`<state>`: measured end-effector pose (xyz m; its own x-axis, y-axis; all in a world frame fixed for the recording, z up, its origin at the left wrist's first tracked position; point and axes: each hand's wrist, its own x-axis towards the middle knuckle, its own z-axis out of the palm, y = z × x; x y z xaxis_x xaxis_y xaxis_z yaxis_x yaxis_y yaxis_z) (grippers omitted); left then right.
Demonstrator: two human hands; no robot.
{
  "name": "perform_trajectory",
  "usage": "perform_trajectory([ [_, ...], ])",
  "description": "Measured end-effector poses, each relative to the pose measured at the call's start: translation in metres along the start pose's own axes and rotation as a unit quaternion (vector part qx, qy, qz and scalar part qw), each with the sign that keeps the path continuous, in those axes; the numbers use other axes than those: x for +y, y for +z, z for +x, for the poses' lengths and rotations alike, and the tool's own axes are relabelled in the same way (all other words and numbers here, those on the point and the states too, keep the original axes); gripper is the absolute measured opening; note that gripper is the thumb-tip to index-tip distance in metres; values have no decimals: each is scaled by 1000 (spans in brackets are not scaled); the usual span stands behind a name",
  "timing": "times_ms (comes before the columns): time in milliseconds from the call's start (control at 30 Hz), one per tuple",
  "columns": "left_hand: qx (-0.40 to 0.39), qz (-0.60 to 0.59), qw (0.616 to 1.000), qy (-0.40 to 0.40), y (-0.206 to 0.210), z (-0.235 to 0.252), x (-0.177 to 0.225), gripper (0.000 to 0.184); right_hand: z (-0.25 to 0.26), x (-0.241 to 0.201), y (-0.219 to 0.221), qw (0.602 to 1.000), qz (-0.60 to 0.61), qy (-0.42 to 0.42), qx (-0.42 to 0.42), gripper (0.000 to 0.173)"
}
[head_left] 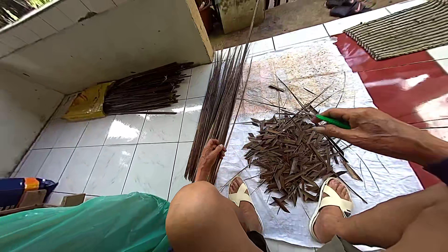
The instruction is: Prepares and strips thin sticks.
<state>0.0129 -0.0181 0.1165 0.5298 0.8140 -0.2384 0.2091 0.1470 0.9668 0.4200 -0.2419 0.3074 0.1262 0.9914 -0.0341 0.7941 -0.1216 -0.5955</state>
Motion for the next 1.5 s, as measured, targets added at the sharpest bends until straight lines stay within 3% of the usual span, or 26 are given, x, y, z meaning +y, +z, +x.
perform_trajectory([
  [100,24,-11,997,67,-6,-1,48,30,21,-11,35,999,-1,-11,-43,19],
  [200,49,-4,991,124,-7,8,108,31,48,-27,104,995,28,6,-93,23],
  [300,47,-25,984,169,-6,7,163,32,76,-54,186,981,177,47,-72,30],
  [433,49,-73,970,229,-4,6,206,34,84,-119,266,895,418,137,-72,41],
  [500,47,-98,963,248,-2,6,218,34,84,-150,286,825,534,164,-88,43],
  [567,44,-129,956,260,-1,5,223,36,92,-172,299,791,581,178,-63,42],
  [667,49,-140,952,268,3,-5,224,35,109,-184,310,803,552,223,-14,32],
  [833,25,-17,976,217,14,-42,187,41,119,-192,302,815,539,207,51,27],
  [933,26,-64,977,203,25,-47,147,41,114,-189,297,848,485,198,80,25],
  [1000,41,-113,969,218,25,-47,141,41,110,-184,296,860,453,204,111,26],
  [1200,121,-183,902,372,25,-54,179,38,136,-157,261,764,554,280,178,35],
  [1300,134,-197,876,419,24,-66,202,41,157,-147,233,728,580,304,203,30],
  [1433,161,-147,857,467,-13,-100,260,43,149,-79,228,801,472,294,220,37],
  [1500,156,-95,879,441,-26,-100,270,45,126,-38,235,837,431,264,208,42],
])
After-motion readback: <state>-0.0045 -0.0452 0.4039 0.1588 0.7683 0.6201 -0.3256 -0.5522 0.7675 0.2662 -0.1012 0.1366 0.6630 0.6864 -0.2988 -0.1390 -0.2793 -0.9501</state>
